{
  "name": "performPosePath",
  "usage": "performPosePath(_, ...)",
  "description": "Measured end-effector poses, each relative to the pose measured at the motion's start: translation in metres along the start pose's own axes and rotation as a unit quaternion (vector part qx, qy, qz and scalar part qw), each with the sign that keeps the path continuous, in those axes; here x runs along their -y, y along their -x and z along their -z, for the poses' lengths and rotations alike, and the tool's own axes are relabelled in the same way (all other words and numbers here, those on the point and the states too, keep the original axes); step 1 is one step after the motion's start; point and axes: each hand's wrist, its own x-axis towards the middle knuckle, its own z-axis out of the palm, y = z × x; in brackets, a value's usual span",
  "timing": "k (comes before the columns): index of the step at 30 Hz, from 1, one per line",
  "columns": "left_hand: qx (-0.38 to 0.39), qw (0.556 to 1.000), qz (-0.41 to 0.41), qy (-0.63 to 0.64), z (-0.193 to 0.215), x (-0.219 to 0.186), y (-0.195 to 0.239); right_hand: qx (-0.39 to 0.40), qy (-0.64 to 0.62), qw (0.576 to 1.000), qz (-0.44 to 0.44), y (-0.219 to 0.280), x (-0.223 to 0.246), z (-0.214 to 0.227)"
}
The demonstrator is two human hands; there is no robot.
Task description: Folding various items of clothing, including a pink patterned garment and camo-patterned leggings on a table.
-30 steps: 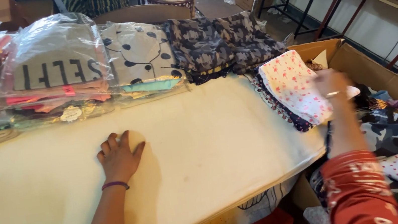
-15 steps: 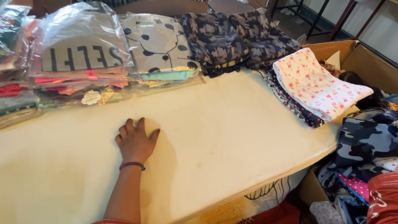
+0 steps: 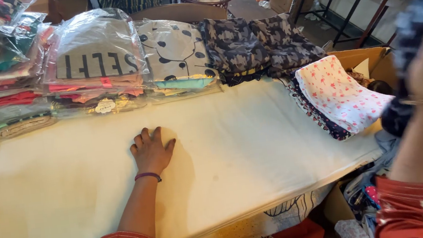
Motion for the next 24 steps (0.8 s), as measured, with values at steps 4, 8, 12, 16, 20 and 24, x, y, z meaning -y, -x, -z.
performPosePath(4,-0.006,1.000,-0.001,0.004,-0.001,0.002,-0.001,-0.022,-0.555,0.825,-0.105,-0.054,0.237,-0.011)
performPosePath(8,-0.015,1.000,-0.015,0.019,-0.005,0.011,-0.002,0.265,-0.532,0.798,0.100,-0.032,0.377,0.024)
performPosePath(12,0.016,0.999,-0.039,-0.026,-0.029,0.037,-0.018,0.372,-0.546,0.740,0.122,-0.006,0.406,0.000)
performPosePath(16,0.046,0.993,-0.091,0.056,-0.092,0.094,-0.053,0.423,-0.422,0.791,0.133,0.031,0.356,-0.043)
performPosePath(20,0.190,0.817,-0.056,0.541,-0.036,0.076,-0.041,0.565,-0.218,0.787,0.116,0.079,0.290,-0.068)
performPosePath(24,0.230,0.741,0.039,0.629,0.043,0.023,-0.015,0.592,-0.253,0.762,0.074,0.128,0.227,-0.083)
